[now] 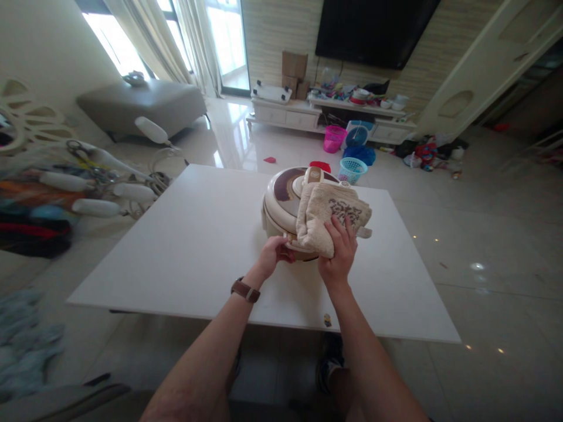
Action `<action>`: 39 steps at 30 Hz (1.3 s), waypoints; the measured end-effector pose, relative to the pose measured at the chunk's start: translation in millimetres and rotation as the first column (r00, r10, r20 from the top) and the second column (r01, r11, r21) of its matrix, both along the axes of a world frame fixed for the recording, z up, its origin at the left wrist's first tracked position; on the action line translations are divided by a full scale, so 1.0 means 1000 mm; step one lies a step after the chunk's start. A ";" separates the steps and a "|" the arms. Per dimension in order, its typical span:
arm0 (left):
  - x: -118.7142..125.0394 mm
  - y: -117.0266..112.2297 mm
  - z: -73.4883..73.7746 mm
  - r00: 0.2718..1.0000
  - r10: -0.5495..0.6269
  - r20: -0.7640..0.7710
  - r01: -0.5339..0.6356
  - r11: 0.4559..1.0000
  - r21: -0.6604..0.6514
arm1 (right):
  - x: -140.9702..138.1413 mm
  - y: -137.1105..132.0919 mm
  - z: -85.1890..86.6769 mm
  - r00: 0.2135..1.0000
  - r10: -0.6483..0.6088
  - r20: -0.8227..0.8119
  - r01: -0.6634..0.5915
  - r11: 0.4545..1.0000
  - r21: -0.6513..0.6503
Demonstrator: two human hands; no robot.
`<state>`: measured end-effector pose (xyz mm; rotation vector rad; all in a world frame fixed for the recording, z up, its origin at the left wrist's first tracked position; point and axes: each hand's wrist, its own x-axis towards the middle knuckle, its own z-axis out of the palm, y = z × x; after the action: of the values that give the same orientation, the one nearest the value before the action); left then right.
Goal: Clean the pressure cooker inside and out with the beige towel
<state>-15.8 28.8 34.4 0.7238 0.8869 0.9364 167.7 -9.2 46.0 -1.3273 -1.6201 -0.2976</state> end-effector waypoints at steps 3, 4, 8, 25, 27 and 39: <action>-0.001 0.000 0.000 1.000 0.004 -0.005 -0.004 1.000 0.001 | 0.004 0.003 0.000 0.995 -0.035 -0.096 0.035 0.999 -0.010; -0.001 0.000 0.000 1.000 0.004 -0.005 -0.004 1.000 0.000 | 0.003 0.003 0.000 0.994 -0.034 -0.099 0.034 0.999 -0.003; -0.001 0.000 -0.002 1.000 0.004 0.004 -0.004 1.000 -0.001 | -0.004 -0.002 0.001 0.999 0.010 0.034 -0.011 1.000 0.023; -0.001 0.000 0.000 1.000 -0.001 0.006 0.001 1.000 0.003 | -0.010 -0.005 0.003 0.996 -0.010 0.087 0.007 0.999 0.037; -0.001 0.000 -0.001 1.000 0.009 0.010 -0.009 1.000 0.001 | -0.010 -0.008 0.004 0.992 0.004 0.128 -0.008 1.000 0.028; -0.002 0.001 -0.001 1.000 -0.011 -0.009 0.011 1.000 -0.005 | -0.001 -0.003 -0.001 0.997 -0.010 -0.076 0.014 0.999 0.052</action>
<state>-17.4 29.3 33.0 0.7288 0.8922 0.9219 166.5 -12.3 44.5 -1.2938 -1.5312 -0.2921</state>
